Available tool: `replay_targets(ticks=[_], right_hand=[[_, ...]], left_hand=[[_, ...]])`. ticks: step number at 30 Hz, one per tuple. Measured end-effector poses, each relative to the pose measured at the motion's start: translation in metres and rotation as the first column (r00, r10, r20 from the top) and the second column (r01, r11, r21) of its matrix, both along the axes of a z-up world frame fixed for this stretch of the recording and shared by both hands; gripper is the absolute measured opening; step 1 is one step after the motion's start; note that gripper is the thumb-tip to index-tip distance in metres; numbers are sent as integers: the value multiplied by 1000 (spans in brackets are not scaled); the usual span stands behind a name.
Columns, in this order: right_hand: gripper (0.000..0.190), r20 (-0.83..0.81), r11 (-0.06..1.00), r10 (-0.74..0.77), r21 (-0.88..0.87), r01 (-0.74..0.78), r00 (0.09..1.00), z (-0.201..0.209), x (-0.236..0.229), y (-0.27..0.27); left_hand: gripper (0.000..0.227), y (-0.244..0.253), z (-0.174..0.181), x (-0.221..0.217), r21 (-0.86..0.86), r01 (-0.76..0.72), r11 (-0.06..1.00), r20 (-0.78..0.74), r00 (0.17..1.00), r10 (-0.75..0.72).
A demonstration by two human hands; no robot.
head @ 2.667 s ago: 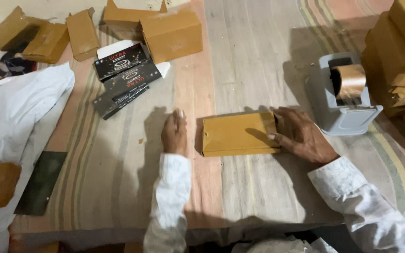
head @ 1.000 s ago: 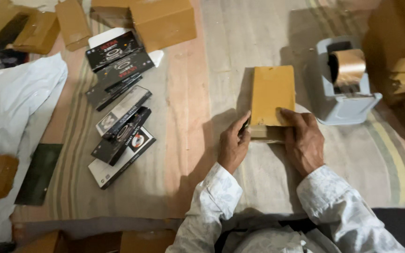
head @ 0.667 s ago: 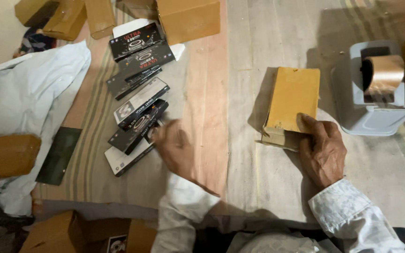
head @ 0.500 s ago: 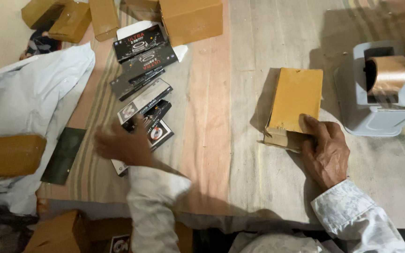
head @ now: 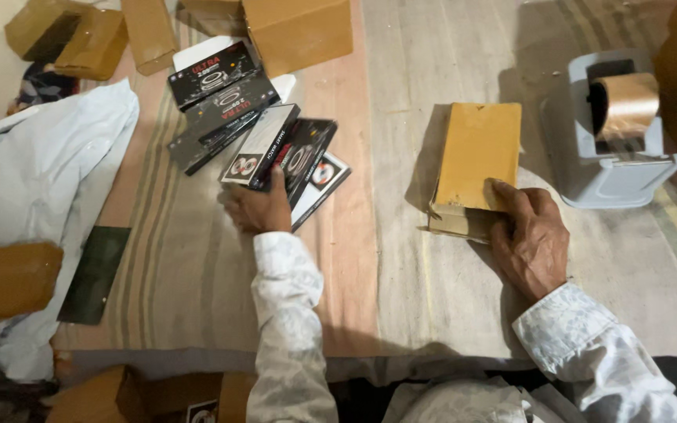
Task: The person places small black product boxes into brown cardboard shipping boxes, folds the flaps, and seals them with packing tape using a handheld dispenser. The sealed boxes are stacked to the right.
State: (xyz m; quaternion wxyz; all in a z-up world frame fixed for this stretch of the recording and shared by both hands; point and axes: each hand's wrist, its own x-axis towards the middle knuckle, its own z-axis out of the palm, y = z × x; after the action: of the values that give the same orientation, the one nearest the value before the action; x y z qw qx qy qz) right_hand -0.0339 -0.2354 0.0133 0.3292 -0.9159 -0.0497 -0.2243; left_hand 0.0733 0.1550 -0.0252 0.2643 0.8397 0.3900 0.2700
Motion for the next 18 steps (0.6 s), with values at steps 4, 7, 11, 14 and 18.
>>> replay_targets(ticks=[4, 7, 11, 14, 18], right_hand=[[49, -11, 999, -4, 35, 5, 1000, 2, 0, 1], [49, -9, 998, -6, 58, 7, 1000, 2, 1, 1], [48, -6, 998, -12, 55, 12, 1000, 1, 1, 0], [47, -17, 998, -3, 66, 4, 1000, 1, 0, 0], [46, -3, 998, -6, 60, 6, 1000, 1, 2, -2]], left_hand=[[108, -39, 0, 13, 19, 109, 994, 315, 943, -110], [116, -74, 2, -14, 245, 190, 951, 167, 958, -234], [128, -90, 10, -46, 221, 453, 864, -272, 879, -391], [124, -87, 16, -47, 383, 439, 813, -258, 896, -362], [121, -77, 29, -25, 430, 455, 780, -324, 884, -338]])
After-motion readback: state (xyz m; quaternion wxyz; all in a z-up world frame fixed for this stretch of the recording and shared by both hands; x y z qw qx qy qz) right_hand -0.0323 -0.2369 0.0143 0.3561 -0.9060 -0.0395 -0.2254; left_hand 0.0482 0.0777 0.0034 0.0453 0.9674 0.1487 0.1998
